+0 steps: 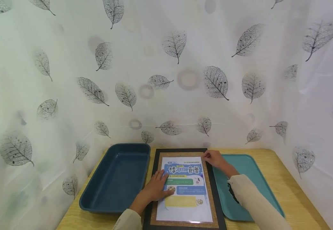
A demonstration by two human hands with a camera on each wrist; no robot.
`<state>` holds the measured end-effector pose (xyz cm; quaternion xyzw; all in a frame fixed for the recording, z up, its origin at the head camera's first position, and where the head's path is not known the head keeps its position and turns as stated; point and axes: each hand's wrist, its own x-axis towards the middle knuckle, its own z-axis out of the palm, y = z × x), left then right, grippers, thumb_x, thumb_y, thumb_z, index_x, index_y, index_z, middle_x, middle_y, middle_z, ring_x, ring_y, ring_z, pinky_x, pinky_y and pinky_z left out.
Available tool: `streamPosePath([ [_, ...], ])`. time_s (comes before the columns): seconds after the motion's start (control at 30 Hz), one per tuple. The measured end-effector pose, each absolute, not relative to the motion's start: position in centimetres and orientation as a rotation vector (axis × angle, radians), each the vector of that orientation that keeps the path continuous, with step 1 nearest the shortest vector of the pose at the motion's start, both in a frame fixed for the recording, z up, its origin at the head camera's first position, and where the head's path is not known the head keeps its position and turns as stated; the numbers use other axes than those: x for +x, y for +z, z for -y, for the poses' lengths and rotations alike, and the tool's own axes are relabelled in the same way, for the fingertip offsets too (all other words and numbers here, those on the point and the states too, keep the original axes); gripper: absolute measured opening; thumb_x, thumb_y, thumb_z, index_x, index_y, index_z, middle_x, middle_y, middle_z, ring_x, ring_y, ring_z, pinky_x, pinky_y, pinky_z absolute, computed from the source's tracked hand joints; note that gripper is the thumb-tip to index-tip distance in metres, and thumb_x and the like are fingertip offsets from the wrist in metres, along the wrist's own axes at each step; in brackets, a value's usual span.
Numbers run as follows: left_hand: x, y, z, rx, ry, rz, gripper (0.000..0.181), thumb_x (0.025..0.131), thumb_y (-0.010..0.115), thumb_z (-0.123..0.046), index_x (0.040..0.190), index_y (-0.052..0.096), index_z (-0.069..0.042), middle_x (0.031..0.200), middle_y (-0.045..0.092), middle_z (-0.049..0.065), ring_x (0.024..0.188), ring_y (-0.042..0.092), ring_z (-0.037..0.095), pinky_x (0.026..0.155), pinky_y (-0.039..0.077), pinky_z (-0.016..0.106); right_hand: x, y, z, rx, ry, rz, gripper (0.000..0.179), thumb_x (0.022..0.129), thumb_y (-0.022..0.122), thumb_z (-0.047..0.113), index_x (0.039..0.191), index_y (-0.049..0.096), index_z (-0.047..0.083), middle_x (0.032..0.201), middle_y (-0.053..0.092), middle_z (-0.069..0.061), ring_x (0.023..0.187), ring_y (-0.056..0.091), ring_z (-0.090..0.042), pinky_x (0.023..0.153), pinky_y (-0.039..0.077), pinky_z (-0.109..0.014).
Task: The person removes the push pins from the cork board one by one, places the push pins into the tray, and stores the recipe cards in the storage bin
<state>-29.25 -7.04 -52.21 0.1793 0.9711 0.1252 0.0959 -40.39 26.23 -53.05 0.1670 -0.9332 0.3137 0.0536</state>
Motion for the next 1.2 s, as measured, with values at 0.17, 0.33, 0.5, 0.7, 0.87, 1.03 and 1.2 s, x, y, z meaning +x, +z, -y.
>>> streamPosePath([
  [0.17,-29.2,-52.3,7.0,0.529,0.371,-2.881,0.089,0.092,0.07,-0.062,0.159,0.043,-0.01,0.167,0.031,0.016,0.155,0.025,0.039,0.124,0.026,0.054,-39.6,-52.7,-27.3,0.539,0.945,2.795,0.007,0.095,0.068,0.0,0.098,0.072,-0.004,0.092,0.073,-0.015,0.086,0.07,-0.033,0.079,0.06,-0.05],
  [0.33,-29.3,-52.2,7.0,0.521,0.37,-2.879,0.089,0.092,0.07,-0.062,0.159,0.042,-0.011,0.168,0.03,0.015,0.155,0.024,0.038,0.125,0.026,0.053,-39.1,-52.7,-28.3,0.545,0.93,2.771,0.007,0.094,0.067,-0.002,0.099,0.071,-0.005,0.093,0.074,-0.016,0.086,0.07,-0.032,0.079,0.06,-0.049],
  [0.5,-29.4,-52.2,7.1,0.54,0.389,-2.876,0.088,0.093,0.071,-0.06,0.159,0.042,-0.009,0.167,0.031,0.016,0.155,0.024,0.039,0.125,0.026,0.054,-38.8,-52.8,-29.2,0.534,0.911,2.768,0.007,0.094,0.067,-0.003,0.099,0.072,-0.004,0.093,0.074,-0.015,0.086,0.07,-0.031,0.078,0.059,-0.05],
  [0.7,-29.0,-52.1,7.0,0.548,0.373,-2.889,0.085,0.095,0.069,-0.058,0.158,0.042,-0.008,0.167,0.03,0.017,0.155,0.024,0.04,0.125,0.025,0.053,-38.1,-52.8,-29.9,0.548,0.876,2.763,0.006,0.094,0.068,-0.003,0.098,0.073,-0.003,0.093,0.074,-0.014,0.086,0.071,-0.033,0.078,0.06,-0.051],
  [0.87,-29.1,-51.9,7.1,0.55,0.376,-2.904,0.086,0.094,0.069,-0.059,0.158,0.042,-0.008,0.167,0.031,0.017,0.155,0.025,0.04,0.125,0.026,0.053,-38.3,-52.5,-30.2,0.538,0.893,2.787,0.008,0.096,0.066,-0.002,0.1,0.073,-0.004,0.094,0.074,-0.017,0.088,0.071,-0.036,0.079,0.059,-0.053],
  [1.03,-29.3,-51.9,7.2,0.552,0.383,-2.898,0.086,0.094,0.069,-0.06,0.158,0.043,-0.008,0.167,0.031,0.017,0.155,0.026,0.04,0.124,0.026,0.054,-38.2,-53.0,-30.7,0.477,0.886,2.841,0.009,0.096,0.065,0.0,0.1,0.073,-0.003,0.095,0.074,-0.016,0.089,0.07,-0.035,0.08,0.058,-0.052],
  [1.2,-29.3,-52.0,7.1,0.541,0.368,-2.886,0.087,0.094,0.069,-0.061,0.159,0.042,-0.01,0.167,0.03,0.016,0.155,0.024,0.04,0.125,0.025,0.053,-37.9,-53.8,-31.1,0.466,0.901,2.872,0.008,0.096,0.067,0.002,0.099,0.073,-0.003,0.094,0.073,-0.015,0.087,0.069,-0.032,0.079,0.058,-0.051],
])
